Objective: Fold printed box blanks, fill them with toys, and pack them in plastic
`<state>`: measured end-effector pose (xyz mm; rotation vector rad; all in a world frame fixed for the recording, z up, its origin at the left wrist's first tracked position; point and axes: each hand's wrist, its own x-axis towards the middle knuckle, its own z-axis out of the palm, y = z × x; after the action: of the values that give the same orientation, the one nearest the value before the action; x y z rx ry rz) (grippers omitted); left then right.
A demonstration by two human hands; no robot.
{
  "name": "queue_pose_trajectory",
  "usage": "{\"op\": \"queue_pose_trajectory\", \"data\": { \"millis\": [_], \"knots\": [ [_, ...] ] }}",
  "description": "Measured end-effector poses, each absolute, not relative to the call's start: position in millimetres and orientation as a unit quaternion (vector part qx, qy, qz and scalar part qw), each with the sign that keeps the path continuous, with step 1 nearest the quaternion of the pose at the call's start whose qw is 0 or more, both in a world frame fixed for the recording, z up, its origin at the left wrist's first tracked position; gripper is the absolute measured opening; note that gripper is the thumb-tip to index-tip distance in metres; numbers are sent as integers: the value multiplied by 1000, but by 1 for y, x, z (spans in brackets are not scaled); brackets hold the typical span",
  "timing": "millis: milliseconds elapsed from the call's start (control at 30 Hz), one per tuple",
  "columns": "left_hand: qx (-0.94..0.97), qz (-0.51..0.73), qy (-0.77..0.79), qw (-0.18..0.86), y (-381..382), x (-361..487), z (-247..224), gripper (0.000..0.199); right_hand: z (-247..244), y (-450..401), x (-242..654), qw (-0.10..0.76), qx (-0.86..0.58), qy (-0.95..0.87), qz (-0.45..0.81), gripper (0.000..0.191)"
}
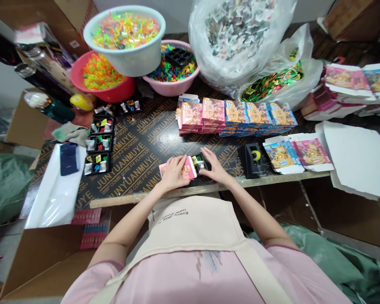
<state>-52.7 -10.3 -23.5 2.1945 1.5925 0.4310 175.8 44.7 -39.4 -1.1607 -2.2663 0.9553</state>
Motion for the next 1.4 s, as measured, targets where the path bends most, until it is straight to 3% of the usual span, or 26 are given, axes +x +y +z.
{"op": "queue_pose_trajectory", "data": {
  "millis": [133,333,433,533,667,867,1033,1167,1333,1400],
  "knots": [
    [772,165,584,189,-11,-40,-24,93,-49,27,162,318,-545,-672,387,58],
    [743,254,564,256,-7,-28,-24,96,-37,20,147,412,-485,-595,491,42],
    [677,388,497,380,-2,-28,-21,96,-31,29,146,466,-522,-443,561,49],
    [515,488,403,578,0,-25,-20,74,-22,32,141,455,-495,-330,662,54],
    [278,516,394,708,-10,-18,-25,52,-7,28,135,468,-494,-298,669,40],
    [154,523,465,697,-16,-21,-26,37,0,24,134,436,-524,-348,644,26],
    [158,523,496,675,-7,-21,-20,31,-3,23,146,469,-484,-285,682,25],
    [231,564,496,618,-3,-19,-15,31,-8,18,145,477,-489,-267,680,20],
    [401,575,470,536,-5,-26,-9,10,-14,16,135,535,-477,-272,642,3],
    [462,555,469,508,-6,-31,-6,14,-16,16,137,540,-461,-289,642,11]
  ]
}}
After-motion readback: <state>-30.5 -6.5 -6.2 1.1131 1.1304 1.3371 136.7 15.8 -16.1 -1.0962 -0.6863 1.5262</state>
